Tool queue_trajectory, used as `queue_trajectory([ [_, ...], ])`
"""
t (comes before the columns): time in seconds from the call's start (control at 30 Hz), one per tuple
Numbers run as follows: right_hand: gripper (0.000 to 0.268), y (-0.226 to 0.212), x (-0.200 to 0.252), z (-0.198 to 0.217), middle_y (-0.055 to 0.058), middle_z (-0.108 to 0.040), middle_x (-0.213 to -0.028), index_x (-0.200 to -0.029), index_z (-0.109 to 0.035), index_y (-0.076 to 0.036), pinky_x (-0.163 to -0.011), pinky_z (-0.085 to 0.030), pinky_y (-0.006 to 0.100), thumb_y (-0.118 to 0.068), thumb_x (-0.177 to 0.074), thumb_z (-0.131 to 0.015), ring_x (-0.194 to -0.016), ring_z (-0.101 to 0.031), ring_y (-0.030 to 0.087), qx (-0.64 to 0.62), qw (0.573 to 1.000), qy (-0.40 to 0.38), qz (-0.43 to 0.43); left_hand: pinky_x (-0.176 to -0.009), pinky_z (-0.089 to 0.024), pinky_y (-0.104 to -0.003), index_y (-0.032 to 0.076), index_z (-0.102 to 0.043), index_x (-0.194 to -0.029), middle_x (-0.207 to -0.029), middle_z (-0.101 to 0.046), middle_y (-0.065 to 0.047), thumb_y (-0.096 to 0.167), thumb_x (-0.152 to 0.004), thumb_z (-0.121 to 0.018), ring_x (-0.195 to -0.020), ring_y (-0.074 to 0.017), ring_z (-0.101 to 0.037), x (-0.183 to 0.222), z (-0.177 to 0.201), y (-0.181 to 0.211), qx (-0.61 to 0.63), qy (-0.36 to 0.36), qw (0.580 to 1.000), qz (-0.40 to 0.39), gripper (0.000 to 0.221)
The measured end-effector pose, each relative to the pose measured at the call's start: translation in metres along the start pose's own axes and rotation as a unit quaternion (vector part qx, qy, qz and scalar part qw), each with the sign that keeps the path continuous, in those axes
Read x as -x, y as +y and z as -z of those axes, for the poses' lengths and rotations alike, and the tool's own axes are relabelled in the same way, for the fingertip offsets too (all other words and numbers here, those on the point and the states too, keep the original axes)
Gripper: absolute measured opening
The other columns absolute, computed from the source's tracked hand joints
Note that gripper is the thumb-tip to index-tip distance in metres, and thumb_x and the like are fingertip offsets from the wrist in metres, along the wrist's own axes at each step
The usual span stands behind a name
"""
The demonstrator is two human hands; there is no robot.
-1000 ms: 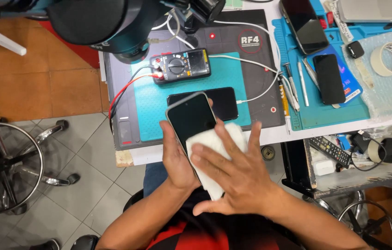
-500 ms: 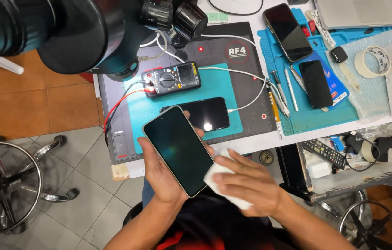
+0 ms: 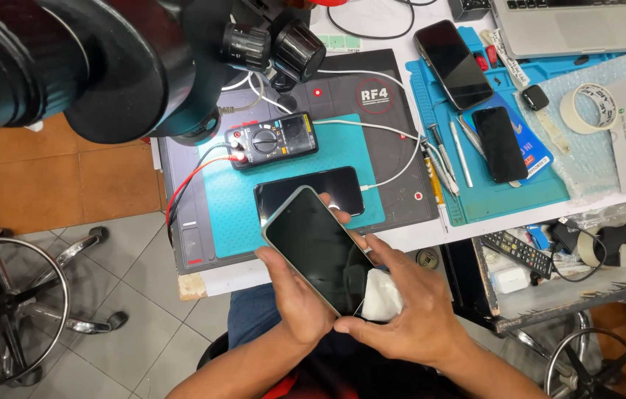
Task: Testing smartphone components with a multimeter and cleaning the screen at a repair station.
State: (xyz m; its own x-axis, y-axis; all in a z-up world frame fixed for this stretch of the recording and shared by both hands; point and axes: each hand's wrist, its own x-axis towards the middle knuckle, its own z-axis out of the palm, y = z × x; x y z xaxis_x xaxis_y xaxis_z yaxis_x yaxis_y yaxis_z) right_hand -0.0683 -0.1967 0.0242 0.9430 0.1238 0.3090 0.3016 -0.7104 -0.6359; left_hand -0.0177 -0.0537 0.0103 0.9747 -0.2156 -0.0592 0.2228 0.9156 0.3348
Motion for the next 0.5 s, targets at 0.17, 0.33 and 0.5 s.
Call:
queue_trajectory([
  [0.17, 0.114, 0.003, -0.002, 0.003, 0.018, -0.067, -0.139, -0.15, -0.044, 0.001, -0.099, -0.059, 0.043, -0.058, -0.065, -0.091, -0.123, -0.071, 0.031, 0.032, 0.999, -0.027, -0.019, -0.104, -0.052, -0.047, 0.002, -0.039, -0.151, -0.126, -0.062, -0.011, 0.068, -0.099, -0.04, -0.114, -0.0249, -0.065, -0.001, 0.001, -0.004, -0.051, -0.036, 0.998, -0.008, 0.084],
  [0.33, 0.09, 0.012, -0.013, 0.017, 0.011, -0.077, -0.121, -0.131, -0.065, -0.003, -0.097, -0.058, 0.032, -0.048, -0.057, -0.091, -0.109, -0.075, 0.02, -0.004, 0.998, -0.009, -0.063, -0.115, -0.038, -0.04, 0.005, -0.032, -0.157, -0.144, -0.051, -0.008, 0.073, -0.096, -0.025, -0.133, -0.0202, -0.049, -0.001, 0.009, 0.011, -0.212, -0.079, 0.972, 0.06, 0.092],
  [0.5, 0.081, 0.049, -0.044, 0.066, 0.01, -0.078, -0.121, -0.126, -0.071, -0.007, -0.102, -0.055, 0.032, -0.027, -0.049, -0.087, -0.111, -0.075, 0.02, -0.006, 0.99, -0.02, -0.141, -0.103, -0.046, -0.044, 0.006, -0.017, -0.163, -0.158, -0.04, -0.015, 0.072, -0.103, -0.025, -0.136, -0.0299, -0.054, 0.0, 0.004, 0.056, -0.411, -0.168, 0.895, 0.036, 0.09],
])
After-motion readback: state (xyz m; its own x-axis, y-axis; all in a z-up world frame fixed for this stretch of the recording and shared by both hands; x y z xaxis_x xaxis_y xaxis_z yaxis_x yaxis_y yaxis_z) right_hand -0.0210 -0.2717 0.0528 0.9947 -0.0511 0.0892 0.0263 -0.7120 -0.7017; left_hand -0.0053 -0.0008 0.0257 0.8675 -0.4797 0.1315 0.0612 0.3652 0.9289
